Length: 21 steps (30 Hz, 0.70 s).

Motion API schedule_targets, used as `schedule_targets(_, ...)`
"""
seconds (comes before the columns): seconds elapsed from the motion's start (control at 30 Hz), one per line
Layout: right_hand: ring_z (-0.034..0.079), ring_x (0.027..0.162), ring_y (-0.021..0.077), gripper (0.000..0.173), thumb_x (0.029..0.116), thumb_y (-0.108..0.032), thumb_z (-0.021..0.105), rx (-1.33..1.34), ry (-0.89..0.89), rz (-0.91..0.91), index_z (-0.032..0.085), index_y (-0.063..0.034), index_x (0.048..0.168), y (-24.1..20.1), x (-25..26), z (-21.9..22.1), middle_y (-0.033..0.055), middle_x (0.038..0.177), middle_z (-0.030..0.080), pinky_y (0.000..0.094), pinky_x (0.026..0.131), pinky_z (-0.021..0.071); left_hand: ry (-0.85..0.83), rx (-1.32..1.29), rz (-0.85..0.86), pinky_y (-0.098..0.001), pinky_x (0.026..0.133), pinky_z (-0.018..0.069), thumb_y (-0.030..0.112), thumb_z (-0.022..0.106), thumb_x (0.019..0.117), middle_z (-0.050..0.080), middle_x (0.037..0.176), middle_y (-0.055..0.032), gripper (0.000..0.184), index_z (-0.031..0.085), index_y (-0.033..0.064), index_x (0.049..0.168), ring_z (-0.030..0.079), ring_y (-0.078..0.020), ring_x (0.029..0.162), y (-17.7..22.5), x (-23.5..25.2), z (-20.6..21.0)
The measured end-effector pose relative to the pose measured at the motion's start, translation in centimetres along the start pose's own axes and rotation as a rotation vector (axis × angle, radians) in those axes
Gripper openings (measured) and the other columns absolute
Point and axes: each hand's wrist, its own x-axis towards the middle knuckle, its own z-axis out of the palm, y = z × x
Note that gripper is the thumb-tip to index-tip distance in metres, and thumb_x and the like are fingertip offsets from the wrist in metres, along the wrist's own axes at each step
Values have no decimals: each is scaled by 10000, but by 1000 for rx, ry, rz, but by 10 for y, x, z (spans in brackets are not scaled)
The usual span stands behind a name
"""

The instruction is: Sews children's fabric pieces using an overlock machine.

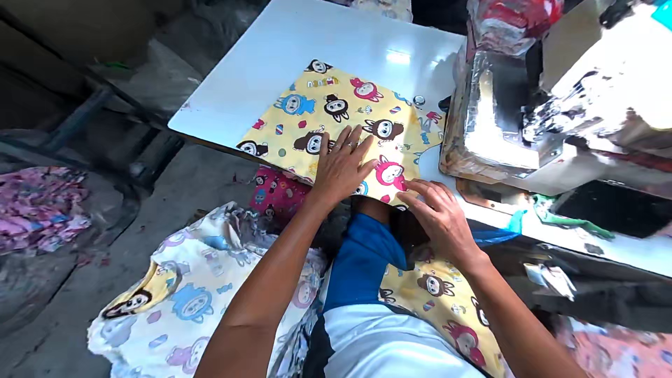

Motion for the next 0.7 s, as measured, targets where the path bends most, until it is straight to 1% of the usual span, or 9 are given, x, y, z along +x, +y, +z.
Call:
schedule_targets(0.03,618,1247,330,284,1000,-15,570,18,32,-2,753,-115,1191,0,3,1,146,1291,678,517,1074,465,5,-64,1,-667,1219,103,461,457,1072,388,1629,-119,536,523,170,1517,278,-342,1541,-1,-1,-5)
schedule_targets(0.1,642,1189,319,249,984,-14,591,77,70,12,778,-108,1118,2,10,2,122,1212,709,502,1044,483,54,-215,27,-603,1184,286,291,534,1063,484,1554,-144,424,598,104,1438,434,-353,1448,0,-4,-18)
schedule_targets(0.17,653,1157,296,188,984,-43,615,198,88,68,786,-79,1055,4,15,3,109,1159,719,481,1020,500,126,-327,84,-518,1049,479,180,528,1061,625,1384,-154,334,659,51,1339,615,-323,1249,5,-13,-29)
schedule_targets(0.23,669,1103,269,136,924,-3,662,326,101,142,777,-36,988,7,19,2,112,1102,728,438,993,517,137,-387,160,-431,908,558,157,505,1063,715,1175,-141,292,711,31,1228,701,-249,1024,13,-22,-36)
schedule_targets(0.27,680,1063,259,127,870,44,683,387,112,181,763,-15,951,9,22,1,121,1069,731,417,966,532,113,-414,194,-387,865,562,165,506,1060,726,1104,-121,285,730,38,1184,700,-210,962,16,-25,-37)
schedule_targets(0.33,687,970,229,106,814,65,717,479,133,246,726,-4,895,11,25,1,125,997,723,376,893,553,52,-465,244,-342,879,559,202,530,1050,739,1077,-88,283,760,49,1113,702,-160,971,20,-29,-35)
schedule_targets(0.43,683,952,180,70,928,-81,707,551,107,266,725,-13,923,15,26,-2,100,981,722,333,886,547,-48,-466,267,-360,908,542,291,510,1057,745,1099,-59,342,776,77,1089,696,-147,1017,25,-26,-31)
schedule_targets(0.57,687,1029,180,119,956,-37,643,603,95,263,750,-12,1003,17,23,-3,103,1048,734,327,957,537,-177,-381,273,-454,945,528,331,426,1084,742,1126,-69,429,774,83,1116,694,-202,1065,30,-14,-34)
schedule_targets(0.7,673,890,160,127,944,-154,709,629,150,344,730,-32,916,13,23,-1,77,926,709,337,828,546,-252,-329,280,-498,821,551,277,651,959,730,1064,-72,253,782,109,1095,692,-227,952,35,-5,-34)
